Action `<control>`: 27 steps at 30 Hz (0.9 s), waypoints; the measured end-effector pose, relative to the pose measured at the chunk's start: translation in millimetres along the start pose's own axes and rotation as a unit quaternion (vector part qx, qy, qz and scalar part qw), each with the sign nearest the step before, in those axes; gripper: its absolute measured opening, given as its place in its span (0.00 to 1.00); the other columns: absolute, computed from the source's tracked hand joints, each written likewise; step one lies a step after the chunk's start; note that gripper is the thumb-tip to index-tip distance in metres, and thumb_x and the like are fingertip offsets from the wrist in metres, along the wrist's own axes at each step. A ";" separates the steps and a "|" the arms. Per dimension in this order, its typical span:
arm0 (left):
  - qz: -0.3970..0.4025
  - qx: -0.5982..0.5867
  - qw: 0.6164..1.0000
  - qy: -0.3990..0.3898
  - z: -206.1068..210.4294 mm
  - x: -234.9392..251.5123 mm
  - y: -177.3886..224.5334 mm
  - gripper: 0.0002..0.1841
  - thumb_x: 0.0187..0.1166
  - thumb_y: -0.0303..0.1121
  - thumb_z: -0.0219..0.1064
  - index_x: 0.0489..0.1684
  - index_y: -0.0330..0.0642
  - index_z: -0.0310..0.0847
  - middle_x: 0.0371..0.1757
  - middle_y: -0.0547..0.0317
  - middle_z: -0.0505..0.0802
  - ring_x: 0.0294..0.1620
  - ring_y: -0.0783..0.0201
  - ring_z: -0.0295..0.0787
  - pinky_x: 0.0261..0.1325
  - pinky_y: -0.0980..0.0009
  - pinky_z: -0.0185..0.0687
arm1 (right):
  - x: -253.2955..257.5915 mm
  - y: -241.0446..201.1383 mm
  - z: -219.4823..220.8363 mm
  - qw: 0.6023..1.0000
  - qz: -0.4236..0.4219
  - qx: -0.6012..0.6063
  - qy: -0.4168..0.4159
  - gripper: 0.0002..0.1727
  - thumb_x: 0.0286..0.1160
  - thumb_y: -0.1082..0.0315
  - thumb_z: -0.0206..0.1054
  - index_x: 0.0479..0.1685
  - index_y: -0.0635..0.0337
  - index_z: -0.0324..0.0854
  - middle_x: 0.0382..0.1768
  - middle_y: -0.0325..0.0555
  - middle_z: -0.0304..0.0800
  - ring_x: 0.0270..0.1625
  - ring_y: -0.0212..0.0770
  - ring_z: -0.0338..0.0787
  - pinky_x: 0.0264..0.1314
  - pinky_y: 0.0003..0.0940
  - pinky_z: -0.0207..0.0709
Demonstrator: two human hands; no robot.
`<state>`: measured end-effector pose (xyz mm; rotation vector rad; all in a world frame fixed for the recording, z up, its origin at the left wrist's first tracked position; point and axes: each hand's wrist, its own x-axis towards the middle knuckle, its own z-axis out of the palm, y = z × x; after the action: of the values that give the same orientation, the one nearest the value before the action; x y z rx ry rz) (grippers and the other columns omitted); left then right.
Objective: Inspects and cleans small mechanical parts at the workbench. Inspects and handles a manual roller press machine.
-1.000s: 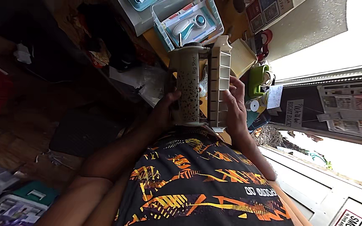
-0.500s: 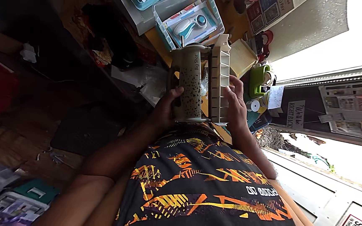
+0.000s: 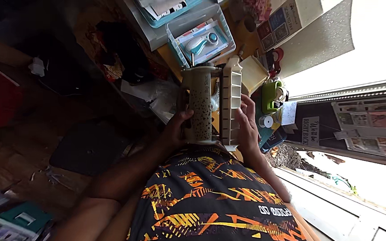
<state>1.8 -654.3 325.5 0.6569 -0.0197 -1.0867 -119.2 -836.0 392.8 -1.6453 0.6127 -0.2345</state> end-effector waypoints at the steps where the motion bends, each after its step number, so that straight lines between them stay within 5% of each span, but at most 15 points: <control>1: 0.001 0.015 1.000 -0.001 -0.5 -4.0 -0.2 0.33 0.67 0.56 0.77 0.71 0.58 0.72 0.48 0.69 0.95 0.46 0.73 0.94 0.47 0.70 0.94 | -3.8 3.3 0.3 1.000 -0.015 -0.002 -0.004 0.30 0.90 0.50 0.50 0.90 0.38 0.56 0.66 0.37 0.80 0.53 0.33 0.89 0.48 0.34 0.89; 6: -0.018 0.053 0.998 -0.002 -6.0 -17.2 0.0 0.26 0.63 0.52 0.79 0.60 0.64 0.78 0.44 0.75 0.95 0.42 0.79 0.93 0.45 0.76 0.92 | -15.4 15.4 2.3 0.997 -0.078 0.012 0.001 0.28 0.89 0.50 0.54 0.85 0.44 0.59 0.69 0.37 0.80 0.57 0.32 0.87 0.56 0.34 0.87; 12: -0.030 0.078 0.996 -0.021 -11.9 -26.0 -1.8 0.30 0.64 0.47 0.76 0.70 0.68 0.71 0.48 0.77 0.94 0.48 0.79 0.92 0.52 0.77 0.90 | -25.7 23.6 3.3 0.994 -0.099 0.038 0.016 0.27 0.88 0.52 0.58 0.84 0.43 0.63 0.69 0.37 0.81 0.66 0.35 0.85 0.68 0.38 0.84; 16: -0.002 0.047 0.997 -0.058 -15.0 -24.2 -6.5 0.29 0.70 0.41 0.73 0.72 0.77 0.69 0.52 0.82 0.93 0.49 0.82 0.91 0.53 0.79 0.89 | -26.4 23.7 3.6 0.995 -0.090 0.037 0.021 0.26 0.88 0.52 0.59 0.83 0.41 0.64 0.68 0.35 0.81 0.66 0.34 0.85 0.68 0.36 0.83; 27: -0.014 0.034 0.998 -0.053 -11.4 -21.4 -3.0 0.26 0.74 0.37 0.65 0.71 0.74 0.69 0.51 0.78 0.93 0.48 0.79 0.92 0.52 0.77 0.90 | -26.1 21.8 5.7 0.996 -0.082 0.033 0.032 0.26 0.88 0.54 0.58 0.82 0.43 0.64 0.67 0.35 0.82 0.65 0.34 0.85 0.68 0.37 0.84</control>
<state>-7.3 -632.1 321.2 0.6619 -0.1399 -1.1515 -143.7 -818.9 375.8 -1.6298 0.5129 -0.4245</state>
